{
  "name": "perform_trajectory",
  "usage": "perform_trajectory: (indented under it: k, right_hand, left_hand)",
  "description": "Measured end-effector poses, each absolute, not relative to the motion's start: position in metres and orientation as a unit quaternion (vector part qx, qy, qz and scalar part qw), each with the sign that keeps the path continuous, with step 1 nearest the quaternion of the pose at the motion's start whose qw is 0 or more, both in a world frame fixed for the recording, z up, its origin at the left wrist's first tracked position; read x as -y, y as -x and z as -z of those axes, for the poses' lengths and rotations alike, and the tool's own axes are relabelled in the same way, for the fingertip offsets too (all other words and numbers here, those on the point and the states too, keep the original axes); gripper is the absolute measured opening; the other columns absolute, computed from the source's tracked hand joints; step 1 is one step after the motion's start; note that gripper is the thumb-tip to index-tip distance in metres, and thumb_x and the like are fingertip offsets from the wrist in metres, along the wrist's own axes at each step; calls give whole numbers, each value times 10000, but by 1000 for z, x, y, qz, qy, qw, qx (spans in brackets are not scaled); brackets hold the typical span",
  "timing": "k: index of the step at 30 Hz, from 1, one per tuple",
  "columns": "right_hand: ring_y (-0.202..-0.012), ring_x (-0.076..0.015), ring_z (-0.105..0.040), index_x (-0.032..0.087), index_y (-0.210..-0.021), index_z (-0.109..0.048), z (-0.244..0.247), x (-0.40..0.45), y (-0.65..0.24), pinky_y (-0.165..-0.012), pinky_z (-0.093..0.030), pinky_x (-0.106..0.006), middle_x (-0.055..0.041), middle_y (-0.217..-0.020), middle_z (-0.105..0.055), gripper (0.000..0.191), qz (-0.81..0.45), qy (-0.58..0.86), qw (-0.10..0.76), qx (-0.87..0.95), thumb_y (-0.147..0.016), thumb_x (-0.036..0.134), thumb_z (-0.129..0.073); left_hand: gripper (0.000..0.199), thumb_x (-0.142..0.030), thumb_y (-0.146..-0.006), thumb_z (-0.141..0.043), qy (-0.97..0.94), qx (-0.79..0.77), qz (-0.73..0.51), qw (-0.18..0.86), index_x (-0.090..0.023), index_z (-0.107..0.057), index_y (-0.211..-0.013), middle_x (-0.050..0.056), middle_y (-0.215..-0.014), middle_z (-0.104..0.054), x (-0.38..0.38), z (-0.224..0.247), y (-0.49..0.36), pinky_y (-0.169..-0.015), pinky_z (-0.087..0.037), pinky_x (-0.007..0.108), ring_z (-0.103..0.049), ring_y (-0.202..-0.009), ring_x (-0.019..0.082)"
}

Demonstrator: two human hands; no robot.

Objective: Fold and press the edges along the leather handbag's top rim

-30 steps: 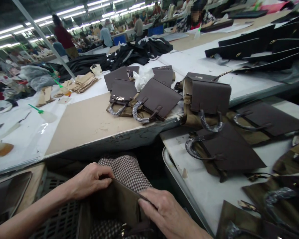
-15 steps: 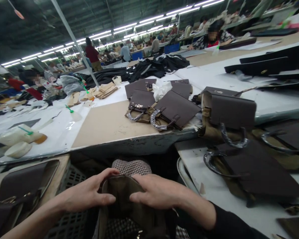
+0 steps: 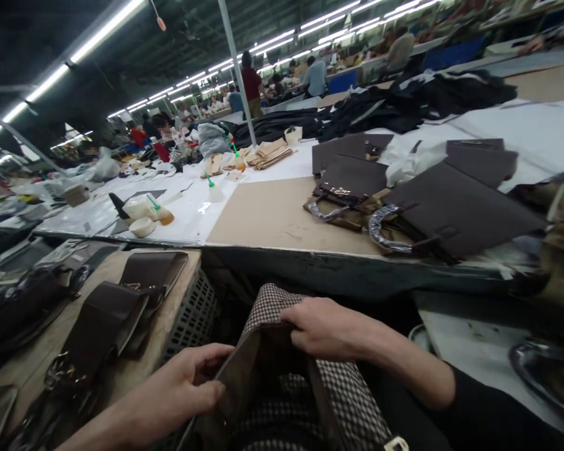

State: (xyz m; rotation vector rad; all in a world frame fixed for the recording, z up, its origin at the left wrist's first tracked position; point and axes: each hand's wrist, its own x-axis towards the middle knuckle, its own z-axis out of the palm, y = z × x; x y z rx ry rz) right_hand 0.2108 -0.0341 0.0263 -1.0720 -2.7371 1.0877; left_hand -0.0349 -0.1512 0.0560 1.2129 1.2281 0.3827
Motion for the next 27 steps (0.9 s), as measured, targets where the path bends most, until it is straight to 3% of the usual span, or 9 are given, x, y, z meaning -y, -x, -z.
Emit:
perform_trajectory:
  k: [5,7,9,13,16,21,27]
  right_hand:
    - [-1227,-219,-547,269,-1323,-570,-27,30,-180,-1053,-401,-338,-39,-1337,-608,473,-456,161,59,873,-854,252,-623]
    - [-1142,-198,-606,264,-1294,-601,-21,27,-163,-992,-444,-301,-25,-1255,-666,407,-509,121,47,851,-896,350,-606]
    - [-947,-179,-672,242,-1152,-698,-14,24,-148,-848,-489,-264,-10,-1045,-744,305,-522,118,34,844,-919,397,-576]
    - [-717,-142,-646,247,-1024,-753,-5,24,-135,-652,-435,-222,20,-806,-739,263,-469,128,53,873,-926,407,-569]
    - [-634,-127,-608,270,-985,-766,-2,28,-134,-591,-385,-215,31,-702,-707,224,-417,159,72,892,-913,384,-587]
    - [-611,-128,-602,260,-883,-775,5,29,-141,-576,-372,-212,20,-673,-707,196,-388,202,72,896,-889,358,-604]
    - [-661,-135,-639,256,-875,-772,9,23,-153,-581,-384,-208,21,-723,-736,189,-409,221,64,883,-884,357,-613]
  left_hand:
    - [329,-252,-900,-468,-608,-621,-135,477,-211,-654,-1168,9,-930,-729,165,-55,43,-709,-471,253,-648,-835,175]
    - [287,-315,-932,-447,-632,-648,-123,407,-232,-680,-1076,0,-857,-725,171,-55,41,-663,-438,250,-641,-756,164]
    - [293,-370,-945,-432,-640,-672,-115,353,-243,-693,-986,-1,-799,-717,173,-54,38,-617,-402,250,-636,-709,162]
    - [310,-371,-927,-437,-659,-715,-64,225,-232,-693,-820,18,-711,-704,162,-50,30,-581,-318,282,-634,-660,179]
    - [293,-339,-889,-459,-671,-723,-8,166,-218,-689,-754,50,-720,-721,151,-48,26,-579,-267,307,-653,-682,214]
    - [357,-314,-903,-418,-635,-751,14,179,-211,-669,-671,51,-690,-720,155,-49,23,-567,-250,307,-646,-653,188]
    - [379,-314,-935,-393,-571,-781,-36,249,-227,-635,-657,5,-629,-660,183,-52,28,-561,-327,250,-595,-608,147]
